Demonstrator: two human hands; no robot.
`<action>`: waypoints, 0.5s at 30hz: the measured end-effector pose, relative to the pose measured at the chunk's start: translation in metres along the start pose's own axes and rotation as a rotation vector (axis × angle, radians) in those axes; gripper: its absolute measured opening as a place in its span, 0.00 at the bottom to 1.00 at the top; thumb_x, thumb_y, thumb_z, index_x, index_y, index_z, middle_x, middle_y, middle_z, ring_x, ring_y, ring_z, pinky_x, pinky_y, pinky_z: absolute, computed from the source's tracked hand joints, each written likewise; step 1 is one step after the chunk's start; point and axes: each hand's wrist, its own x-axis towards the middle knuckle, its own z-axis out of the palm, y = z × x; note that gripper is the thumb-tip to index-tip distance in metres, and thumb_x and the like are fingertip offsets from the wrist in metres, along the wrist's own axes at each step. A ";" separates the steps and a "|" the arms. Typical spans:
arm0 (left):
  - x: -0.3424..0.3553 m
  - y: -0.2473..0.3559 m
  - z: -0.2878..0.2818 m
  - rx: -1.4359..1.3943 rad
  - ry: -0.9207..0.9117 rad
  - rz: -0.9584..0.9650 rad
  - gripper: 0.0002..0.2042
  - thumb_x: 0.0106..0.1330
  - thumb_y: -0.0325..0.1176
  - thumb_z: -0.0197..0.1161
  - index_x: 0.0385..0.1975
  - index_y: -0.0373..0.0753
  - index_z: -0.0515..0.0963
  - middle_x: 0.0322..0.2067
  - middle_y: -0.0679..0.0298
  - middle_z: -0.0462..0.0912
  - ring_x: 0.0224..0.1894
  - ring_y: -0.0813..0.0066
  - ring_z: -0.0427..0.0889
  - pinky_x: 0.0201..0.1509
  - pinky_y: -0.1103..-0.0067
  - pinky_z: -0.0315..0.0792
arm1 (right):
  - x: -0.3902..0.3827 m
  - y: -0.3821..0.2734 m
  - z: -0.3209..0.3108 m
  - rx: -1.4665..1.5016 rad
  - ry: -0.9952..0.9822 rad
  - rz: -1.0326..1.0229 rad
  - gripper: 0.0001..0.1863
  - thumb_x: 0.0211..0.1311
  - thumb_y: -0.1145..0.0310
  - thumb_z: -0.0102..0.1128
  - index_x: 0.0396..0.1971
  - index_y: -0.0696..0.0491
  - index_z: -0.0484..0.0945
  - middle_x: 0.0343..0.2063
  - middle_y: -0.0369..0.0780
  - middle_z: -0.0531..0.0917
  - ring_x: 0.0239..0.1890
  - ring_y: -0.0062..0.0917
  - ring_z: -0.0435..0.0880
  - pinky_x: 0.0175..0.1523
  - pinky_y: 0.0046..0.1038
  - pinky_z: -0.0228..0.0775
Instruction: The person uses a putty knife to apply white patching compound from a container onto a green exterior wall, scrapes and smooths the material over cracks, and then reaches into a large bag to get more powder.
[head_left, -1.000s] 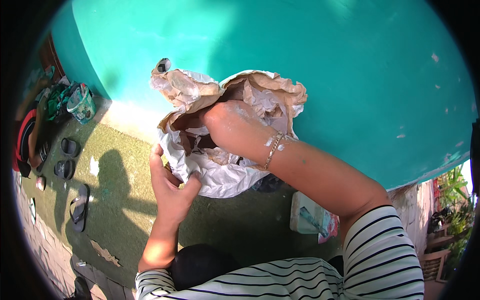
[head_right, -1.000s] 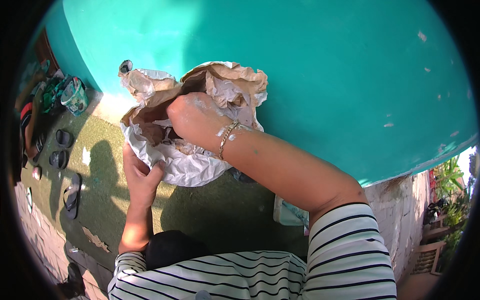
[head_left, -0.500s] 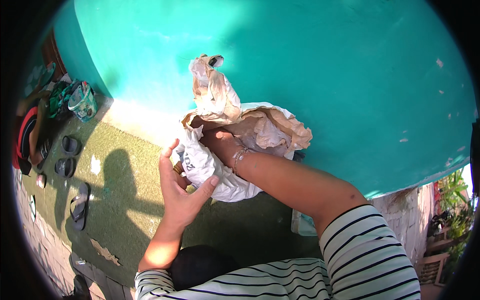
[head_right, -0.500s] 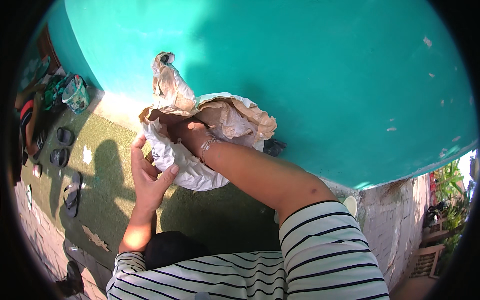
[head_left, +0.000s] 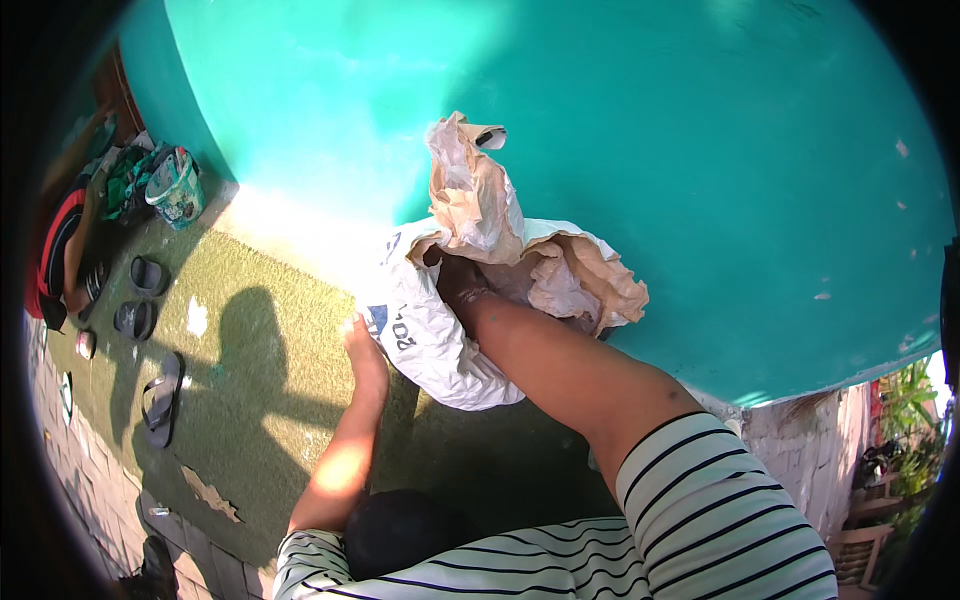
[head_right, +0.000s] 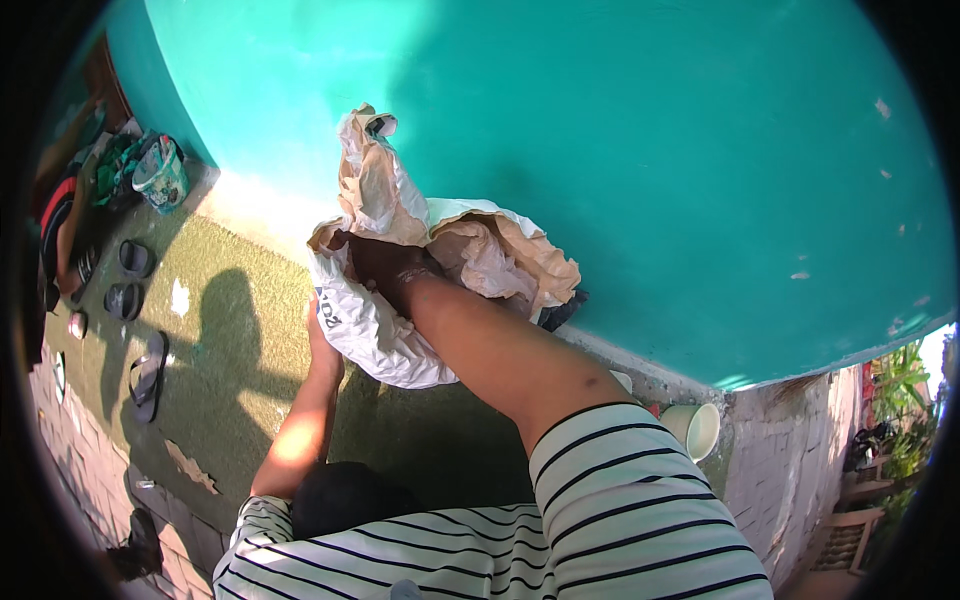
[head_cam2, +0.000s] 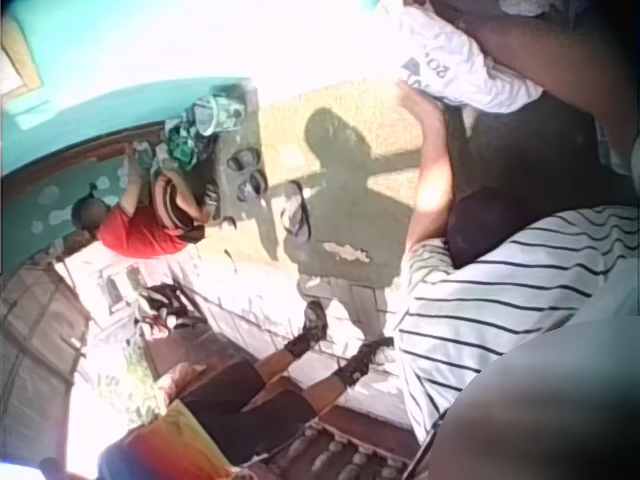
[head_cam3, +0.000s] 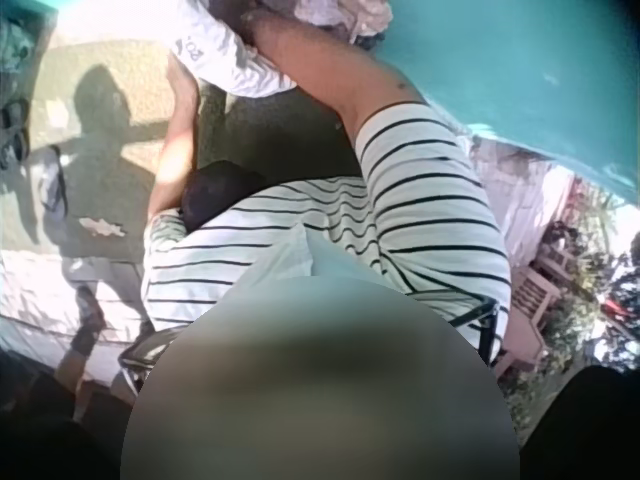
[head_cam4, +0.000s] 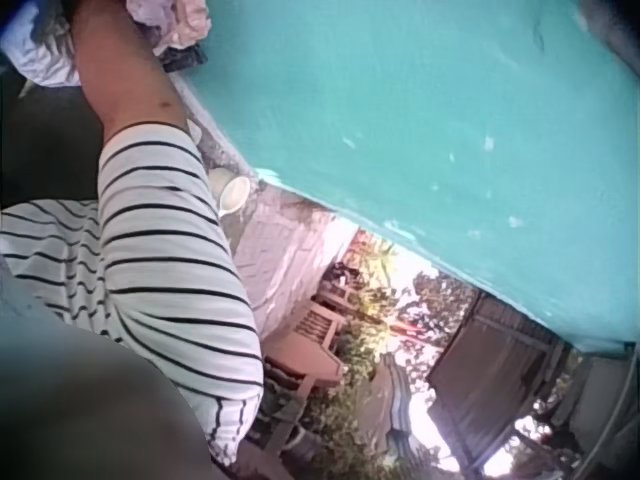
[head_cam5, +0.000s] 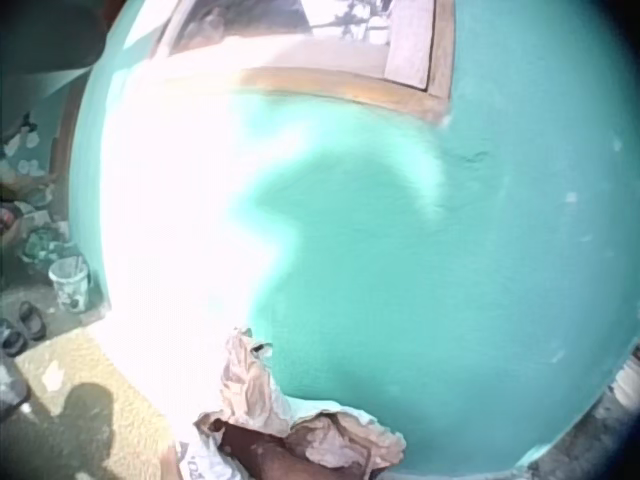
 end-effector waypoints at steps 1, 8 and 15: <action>-0.001 -0.005 -0.001 -0.178 -0.078 -0.123 0.32 0.74 0.55 0.38 0.63 0.29 0.62 0.61 0.49 0.68 0.61 0.61 0.68 0.65 0.68 0.58 | 0.002 -0.001 0.001 0.003 0.001 -0.001 0.27 0.58 0.63 0.57 0.59 0.47 0.64 0.53 0.42 0.77 0.55 0.31 0.78 0.56 0.32 0.69; -0.037 0.048 0.034 -0.479 -0.109 -0.359 0.39 0.70 0.66 0.30 0.69 0.38 0.55 0.65 0.59 0.65 0.65 0.63 0.66 0.68 0.70 0.57 | 0.002 -0.003 0.010 0.038 0.032 -0.035 0.30 0.57 0.62 0.58 0.61 0.44 0.62 0.56 0.40 0.76 0.57 0.31 0.77 0.58 0.33 0.68; -0.042 0.056 0.035 -0.401 -0.208 -0.298 0.40 0.70 0.66 0.29 0.70 0.37 0.52 0.67 0.60 0.61 0.68 0.63 0.61 0.70 0.70 0.54 | 0.010 0.002 0.009 0.092 0.057 -0.071 0.33 0.56 0.62 0.59 0.63 0.41 0.59 0.58 0.39 0.74 0.58 0.32 0.76 0.60 0.34 0.67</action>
